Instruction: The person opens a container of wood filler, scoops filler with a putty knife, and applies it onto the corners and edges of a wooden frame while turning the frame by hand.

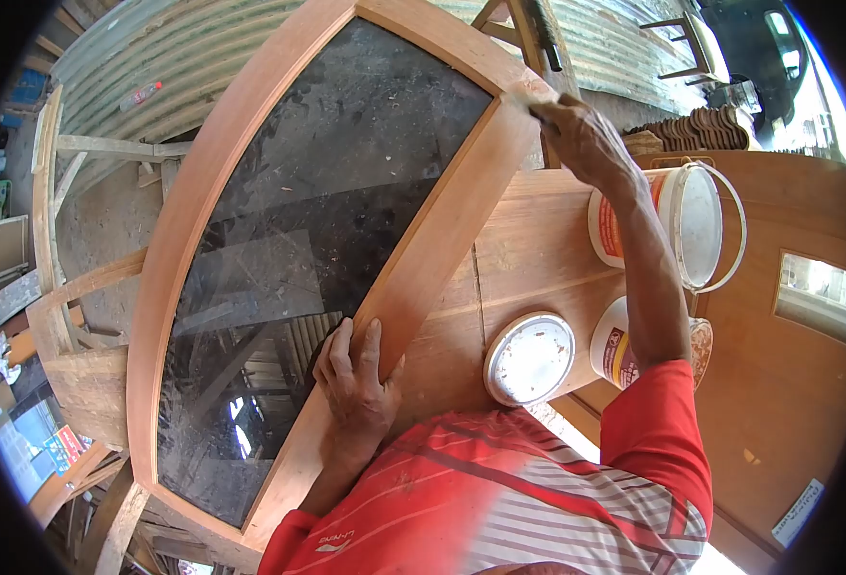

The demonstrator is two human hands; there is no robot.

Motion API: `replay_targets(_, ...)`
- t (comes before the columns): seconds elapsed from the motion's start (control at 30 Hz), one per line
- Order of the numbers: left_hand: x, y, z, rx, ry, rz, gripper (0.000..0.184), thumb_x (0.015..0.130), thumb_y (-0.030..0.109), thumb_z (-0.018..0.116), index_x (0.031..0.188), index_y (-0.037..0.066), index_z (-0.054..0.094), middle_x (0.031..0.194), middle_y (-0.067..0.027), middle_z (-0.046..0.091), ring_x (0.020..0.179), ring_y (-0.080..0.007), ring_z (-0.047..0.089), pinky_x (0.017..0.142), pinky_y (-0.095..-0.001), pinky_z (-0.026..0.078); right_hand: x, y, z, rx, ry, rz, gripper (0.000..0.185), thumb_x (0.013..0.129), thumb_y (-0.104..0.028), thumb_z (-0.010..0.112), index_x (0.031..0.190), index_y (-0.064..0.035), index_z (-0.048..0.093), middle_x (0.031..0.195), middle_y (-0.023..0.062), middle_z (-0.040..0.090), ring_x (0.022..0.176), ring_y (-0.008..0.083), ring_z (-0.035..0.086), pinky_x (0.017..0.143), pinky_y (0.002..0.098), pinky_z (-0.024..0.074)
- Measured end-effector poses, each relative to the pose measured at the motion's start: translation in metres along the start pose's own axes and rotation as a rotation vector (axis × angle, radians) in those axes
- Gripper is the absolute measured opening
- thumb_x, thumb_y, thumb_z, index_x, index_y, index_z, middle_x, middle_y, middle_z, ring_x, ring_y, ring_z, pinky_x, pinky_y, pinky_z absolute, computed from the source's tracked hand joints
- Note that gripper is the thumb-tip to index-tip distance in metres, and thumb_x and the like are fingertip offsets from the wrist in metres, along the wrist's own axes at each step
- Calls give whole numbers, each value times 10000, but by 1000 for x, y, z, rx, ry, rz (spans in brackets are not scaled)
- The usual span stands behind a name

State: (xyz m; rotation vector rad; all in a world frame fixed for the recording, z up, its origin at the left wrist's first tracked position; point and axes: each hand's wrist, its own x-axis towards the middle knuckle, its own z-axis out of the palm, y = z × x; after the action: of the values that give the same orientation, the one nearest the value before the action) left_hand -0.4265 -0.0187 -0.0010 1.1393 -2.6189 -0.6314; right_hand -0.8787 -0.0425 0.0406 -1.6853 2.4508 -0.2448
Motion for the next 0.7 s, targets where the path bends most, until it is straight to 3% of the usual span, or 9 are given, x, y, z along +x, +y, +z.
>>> replay_targets(0.03, 2, 0, 2, -3, 0, 4, 801, 790, 238, 894, 1504, 121, 551, 1510, -205, 455, 1350, -419, 477, 1116, -562, 399, 2, -1, -5, 23, 38, 24, 318, 1014, -136, 631, 1317, -91, 715, 1066, 206, 696, 942, 411, 702, 898, 483, 554)
replay_targets(0.07, 0, 2, 2, -11, -2, 7, 799, 790, 239, 894, 1503, 122, 553, 1511, -204, 455, 1350, -419, 477, 1115, -561, 400, 2, 3, 2, 3, -103, 119, 317, 1013, -131, 630, 1314, -77, 713, 1053, 209, 696, 946, 409, 701, 888, 483, 549)
replay_targets(0.1, 0, 1, 2, -15, 2, 7, 797, 790, 241, 893, 1502, 124, 554, 1512, -204, 455, 1350, -418, 477, 1115, -561, 401, -1, 22, 21, 11, -49, -8, 310, 1026, -141, 615, 1310, -69, 714, 1052, 203, 694, 942, 403, 702, 862, 483, 555)
replay_targets(0.17, 4, 1, 4, -7, 22, -5, 781, 789, 244, 898, 1490, 130, 573, 1509, -195, 459, 1348, -403, 484, 1106, -556, 406, 0, 22, 9, -35, -41, -26, 307, 1037, -139, 601, 1315, -62, 708, 1049, 206, 688, 939, 399, 702, 846, 484, 561)
replay_targets(0.27, 3, 2, 2, 1, 22, 3, 755, 784, 246, 907, 1468, 137, 606, 1499, -178, 467, 1342, -374, 500, 1086, -548, 416, 14, 14, 4, -5, 20, 72, 302, 1054, -139, 586, 1326, -67, 696, 1043, 210, 686, 940, 381, 708, 852, 470, 571)
replay_targets(0.3, 3, 2, 3, -5, 26, 4, 757, 783, 244, 908, 1469, 135, 605, 1499, -179, 467, 1341, -374, 502, 1085, -548, 417, 14, 17, 13, -56, -118, 84, 295, 1067, -160, 583, 1322, -68, 701, 1047, 187, 693, 928, 355, 715, 840, 458, 576)
replay_targets(0.6, 3, 2, 2, -15, 32, -3, 750, 776, 244, 914, 1455, 131, 618, 1487, -183, 472, 1333, -376, 509, 1078, -542, 426, 14, 19, 8, -23, -77, 87, 339, 1021, -157, 621, 1341, -77, 700, 1083, 200, 687, 999, 399, 686, 913, 496, 527)
replay_targets(0.7, 3, 2, 1, -16, 25, -17, 749, 773, 243, 916, 1452, 130, 620, 1484, -184, 474, 1331, -380, 510, 1076, -542, 428, 15, 27, 6, 103, 170, 151, 312, 1061, -173, 576, 1322, -56, 701, 971, 182, 737, 885, 345, 725, 844, 448, 561)
